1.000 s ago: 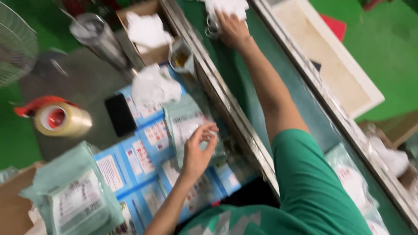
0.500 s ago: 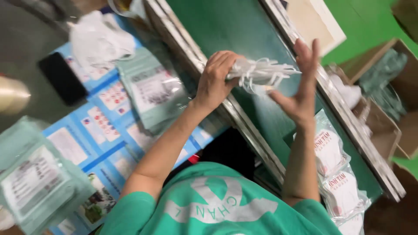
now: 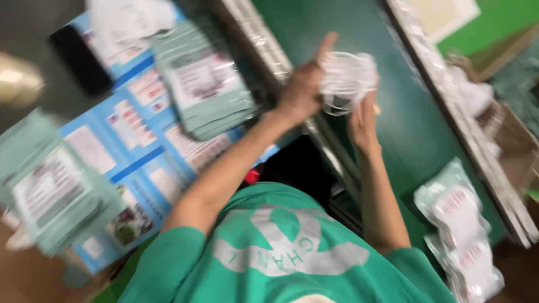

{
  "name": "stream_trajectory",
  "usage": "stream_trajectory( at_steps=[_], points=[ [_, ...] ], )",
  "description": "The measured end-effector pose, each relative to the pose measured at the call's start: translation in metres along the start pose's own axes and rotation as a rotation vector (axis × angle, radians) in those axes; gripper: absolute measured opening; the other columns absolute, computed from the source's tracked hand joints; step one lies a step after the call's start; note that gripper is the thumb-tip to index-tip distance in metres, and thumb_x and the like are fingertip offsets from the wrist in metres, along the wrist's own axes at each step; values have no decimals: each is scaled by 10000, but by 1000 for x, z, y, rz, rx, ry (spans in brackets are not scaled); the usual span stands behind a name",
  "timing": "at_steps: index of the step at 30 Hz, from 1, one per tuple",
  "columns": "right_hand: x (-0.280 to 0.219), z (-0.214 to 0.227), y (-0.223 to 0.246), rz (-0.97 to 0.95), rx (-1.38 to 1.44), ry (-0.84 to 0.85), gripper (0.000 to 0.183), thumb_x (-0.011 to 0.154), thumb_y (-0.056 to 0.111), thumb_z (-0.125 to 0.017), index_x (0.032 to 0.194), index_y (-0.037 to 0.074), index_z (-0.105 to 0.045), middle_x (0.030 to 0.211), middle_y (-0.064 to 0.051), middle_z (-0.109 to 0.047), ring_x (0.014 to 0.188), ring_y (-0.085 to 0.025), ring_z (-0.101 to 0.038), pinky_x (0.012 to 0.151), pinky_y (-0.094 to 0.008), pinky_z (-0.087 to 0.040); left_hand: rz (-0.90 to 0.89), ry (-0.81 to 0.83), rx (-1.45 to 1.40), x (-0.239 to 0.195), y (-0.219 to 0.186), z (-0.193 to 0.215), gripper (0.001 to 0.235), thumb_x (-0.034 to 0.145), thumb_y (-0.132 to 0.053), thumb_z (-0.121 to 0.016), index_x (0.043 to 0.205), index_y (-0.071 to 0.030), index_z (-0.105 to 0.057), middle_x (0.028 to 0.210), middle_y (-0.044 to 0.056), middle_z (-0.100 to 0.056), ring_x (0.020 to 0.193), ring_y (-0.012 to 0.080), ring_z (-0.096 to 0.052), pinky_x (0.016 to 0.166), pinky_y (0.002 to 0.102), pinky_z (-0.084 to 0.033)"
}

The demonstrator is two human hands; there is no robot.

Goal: Manually inserting face masks into individual plastic packaging bags and placing them onto a conveyor belt.

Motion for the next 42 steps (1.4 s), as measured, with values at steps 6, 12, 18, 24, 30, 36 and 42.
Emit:
stream_trajectory(
  at_steps=[6, 12, 18, 24, 30, 36, 42],
  points=[
    [42, 10, 76, -201, 204, -320, 295, 1157, 154, -528, 1380, -38, -552, 1258, -97, -663, 1125, -177, -616, 1002, -330, -500, -425, -388, 495, -94, -20, 113, 331, 862, -17, -796, 1181, -28, -710, 1172, 106, -660, 1112, 285, -627, 977, 399, -527],
    [41, -115, 33, -343, 35, -57, 174, 1057, 154, -650, 1174, 24, -642, 910, -42, -636, 837, -190, -587, 785, -329, -521, -298, -84, 754, -136, 91, 150, 200, 860, -35, -757, 1049, -38, -693, 1100, 86, -665, 1053, 268, -636, 913, 351, -539],
    [47, -194, 121, -484, 586, 370, 244, 1063, 211, -622, 1179, 6, -686, 972, -47, -720, 877, -73, -639, 764, -249, -536, -201, -54, 163, -137, 207, 126, 409, 869, -125, -633, 1264, -20, -614, 1234, 167, -666, 1167, 325, -649, 999, 381, -555],
    [44, -193, 101, -655, 599, 308, 274, 1011, 230, -642, 1150, 5, -713, 959, -37, -749, 824, -71, -686, 727, -242, -564, 412, 69, -980, -144, 242, 94, 387, 1028, -228, -509, 1346, -21, -589, 1285, 169, -696, 1191, 287, -659, 1034, 388, -547],
    [38, -193, 102, -600, 683, 289, 296, 1017, 247, -642, 1183, 10, -706, 978, -40, -747, 837, -70, -688, 748, -235, -567, -362, -10, 511, -138, 97, 130, 385, 815, -83, -682, 1167, 74, -693, 1100, 284, -692, 1013, 400, -666, 876, 432, -555],
    [32, -207, 88, -641, 654, 249, 296, 1009, 247, -659, 1165, 2, -714, 960, -56, -753, 814, -82, -690, 733, -241, -564, -226, 15, 561, -126, 153, 121, 293, 784, -91, -714, 1037, 55, -706, 980, 248, -705, 931, 410, -681, 805, 470, -552],
    [45, -183, 99, -510, 537, 92, 294, 925, 177, -729, 1150, 17, -630, 932, -43, -721, 834, -83, -691, 746, -234, -573, -315, -230, 605, -115, 23, 154, 176, 895, -58, -660, 1003, 81, -649, 1047, 275, -671, 1000, 420, -672, 842, 466, -565]
  ],
)
Point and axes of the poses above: each hand's wrist, its own x-axis towards the middle knuckle, its own z-axis out of the back of the hand, y = z × x, the point moved 7 cm from there along x, towards the middle knuckle
